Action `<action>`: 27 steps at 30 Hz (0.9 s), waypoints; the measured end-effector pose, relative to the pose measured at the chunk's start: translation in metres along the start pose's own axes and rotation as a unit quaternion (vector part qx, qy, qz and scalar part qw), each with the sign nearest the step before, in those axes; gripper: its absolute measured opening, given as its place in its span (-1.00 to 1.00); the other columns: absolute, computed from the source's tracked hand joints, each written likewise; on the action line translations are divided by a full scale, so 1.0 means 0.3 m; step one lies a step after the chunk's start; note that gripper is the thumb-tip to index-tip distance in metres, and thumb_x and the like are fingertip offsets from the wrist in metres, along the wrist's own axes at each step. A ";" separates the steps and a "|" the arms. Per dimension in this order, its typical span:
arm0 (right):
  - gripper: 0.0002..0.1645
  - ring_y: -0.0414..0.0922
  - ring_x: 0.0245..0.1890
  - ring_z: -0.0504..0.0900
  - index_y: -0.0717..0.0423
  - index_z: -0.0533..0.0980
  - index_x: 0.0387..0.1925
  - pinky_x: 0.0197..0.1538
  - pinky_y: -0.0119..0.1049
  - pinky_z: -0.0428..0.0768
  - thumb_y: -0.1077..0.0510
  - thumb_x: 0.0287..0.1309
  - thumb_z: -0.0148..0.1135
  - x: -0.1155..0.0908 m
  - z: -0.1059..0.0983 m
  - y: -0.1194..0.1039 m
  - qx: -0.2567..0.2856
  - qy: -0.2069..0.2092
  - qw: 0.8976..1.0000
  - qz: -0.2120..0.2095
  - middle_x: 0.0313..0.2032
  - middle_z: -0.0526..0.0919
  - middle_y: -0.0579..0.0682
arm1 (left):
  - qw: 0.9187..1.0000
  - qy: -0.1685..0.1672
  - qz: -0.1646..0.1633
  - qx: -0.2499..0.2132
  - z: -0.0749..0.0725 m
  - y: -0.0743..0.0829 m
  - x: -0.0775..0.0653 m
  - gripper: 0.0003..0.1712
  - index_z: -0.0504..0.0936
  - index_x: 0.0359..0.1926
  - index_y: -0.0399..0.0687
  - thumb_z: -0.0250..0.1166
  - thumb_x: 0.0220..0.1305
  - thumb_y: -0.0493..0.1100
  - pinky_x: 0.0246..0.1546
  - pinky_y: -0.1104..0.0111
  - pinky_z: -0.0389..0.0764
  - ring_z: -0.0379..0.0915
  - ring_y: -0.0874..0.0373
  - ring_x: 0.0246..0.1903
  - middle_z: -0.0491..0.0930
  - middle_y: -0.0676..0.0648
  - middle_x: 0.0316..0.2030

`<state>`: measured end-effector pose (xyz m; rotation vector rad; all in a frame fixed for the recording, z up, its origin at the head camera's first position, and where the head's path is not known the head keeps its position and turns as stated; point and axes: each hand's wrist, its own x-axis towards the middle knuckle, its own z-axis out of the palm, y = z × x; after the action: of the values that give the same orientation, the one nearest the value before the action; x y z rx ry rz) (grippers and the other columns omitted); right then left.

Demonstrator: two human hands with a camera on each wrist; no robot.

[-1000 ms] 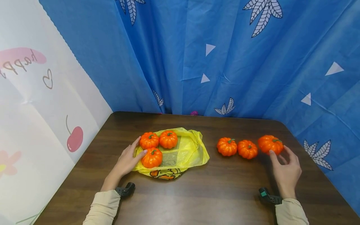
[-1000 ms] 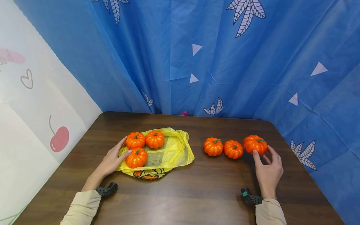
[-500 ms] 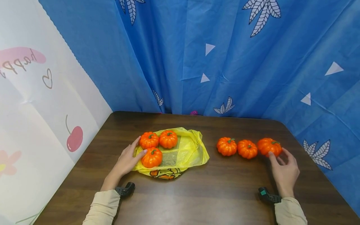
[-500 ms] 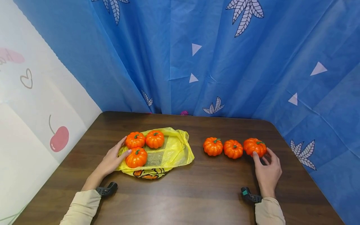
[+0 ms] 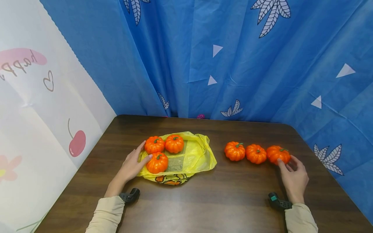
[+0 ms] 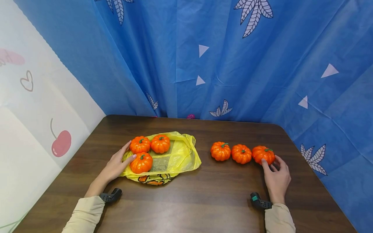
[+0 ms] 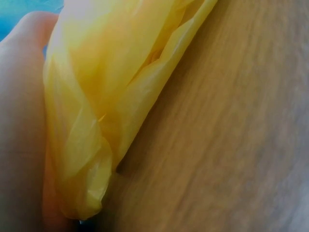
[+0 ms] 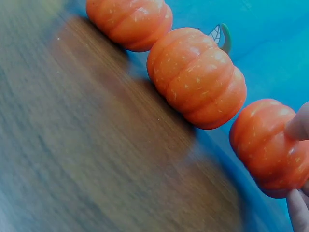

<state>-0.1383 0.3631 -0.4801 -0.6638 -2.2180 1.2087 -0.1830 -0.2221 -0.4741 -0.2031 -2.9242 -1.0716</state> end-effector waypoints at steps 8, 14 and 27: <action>-0.13 0.26 0.32 0.53 0.11 0.22 0.55 0.20 -0.32 0.55 -0.19 0.40 0.21 0.000 -0.006 0.003 -0.025 -0.033 0.999 0.016 0.47 0.33 0.25 | 1.000 -0.001 0.002 -0.001 0.003 -0.001 0.001 0.01 -0.12 0.67 0.08 -0.03 0.47 0.46 0.36 -0.53 -0.06 -0.15 -0.53 0.52 0.03 -0.30 0.60; -0.10 0.30 0.37 0.45 0.15 0.10 0.59 0.31 0.06 0.45 -0.17 0.45 0.15 0.004 -0.003 0.001 -0.029 -0.055 0.998 0.017 0.51 0.24 0.30 | 1.000 0.000 0.002 0.000 0.003 -0.002 0.002 0.01 -0.12 0.67 0.08 -0.03 0.47 0.45 0.36 -0.54 -0.07 -0.15 -0.54 0.52 0.03 -0.30 0.60; -0.09 0.33 0.39 0.41 0.18 0.04 0.61 0.33 0.13 0.41 -0.13 0.47 0.12 0.003 -0.002 0.000 -0.032 -0.066 0.997 0.010 0.53 0.15 0.34 | 1.000 0.001 0.003 -0.002 0.003 0.002 -0.002 0.02 -0.11 0.67 0.07 -0.02 0.47 0.46 0.38 -0.51 -0.06 -0.15 -0.54 0.52 0.04 -0.30 0.60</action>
<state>-0.1386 0.3639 -0.4797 -0.6499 -2.3733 1.2291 -0.1823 -0.2212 -0.4745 -0.2092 -2.9182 -1.0773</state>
